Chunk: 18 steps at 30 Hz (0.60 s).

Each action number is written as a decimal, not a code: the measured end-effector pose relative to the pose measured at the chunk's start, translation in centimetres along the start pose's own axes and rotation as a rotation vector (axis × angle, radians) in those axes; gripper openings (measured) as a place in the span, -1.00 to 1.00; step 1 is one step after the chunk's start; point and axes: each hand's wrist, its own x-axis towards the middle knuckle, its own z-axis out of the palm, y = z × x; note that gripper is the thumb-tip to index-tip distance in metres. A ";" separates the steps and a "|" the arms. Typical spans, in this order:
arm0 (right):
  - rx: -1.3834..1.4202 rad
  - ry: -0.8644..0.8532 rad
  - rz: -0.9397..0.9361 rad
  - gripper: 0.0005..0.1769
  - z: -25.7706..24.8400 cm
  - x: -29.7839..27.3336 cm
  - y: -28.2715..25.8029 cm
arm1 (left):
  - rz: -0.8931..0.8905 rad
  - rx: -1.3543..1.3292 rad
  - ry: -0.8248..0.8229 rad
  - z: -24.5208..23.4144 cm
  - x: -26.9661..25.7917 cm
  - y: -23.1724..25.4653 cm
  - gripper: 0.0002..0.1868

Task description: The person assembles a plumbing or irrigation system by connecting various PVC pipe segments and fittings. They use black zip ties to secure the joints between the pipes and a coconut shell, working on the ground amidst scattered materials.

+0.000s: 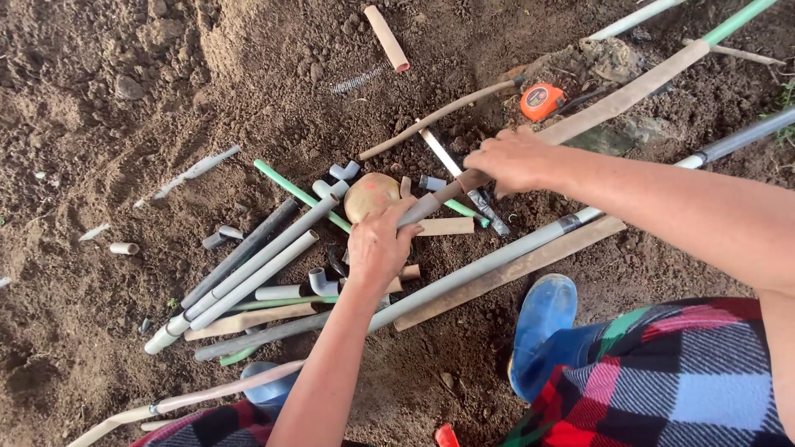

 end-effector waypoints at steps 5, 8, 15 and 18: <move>0.143 -0.015 -0.003 -0.58 -0.9 -1.6 -0.7 | -0.005 0.015 -0.032 0.7 0.1 0.3 -0.60; 0.108 -0.013 -0.070 -0.63 -0.1 -1.5 -1.5 | 0.046 0.026 0.010 1.1 0.1 0.7 -0.61; 0.027 0.056 -0.078 -0.63 1.2 -0.1 -1.4 | 0.101 0.022 0.063 1.2 0.4 -0.1 -0.56; 0.022 0.033 -0.054 -0.64 0.5 -0.3 -2.1 | 0.078 0.034 0.060 1.8 0.2 -0.7 -0.55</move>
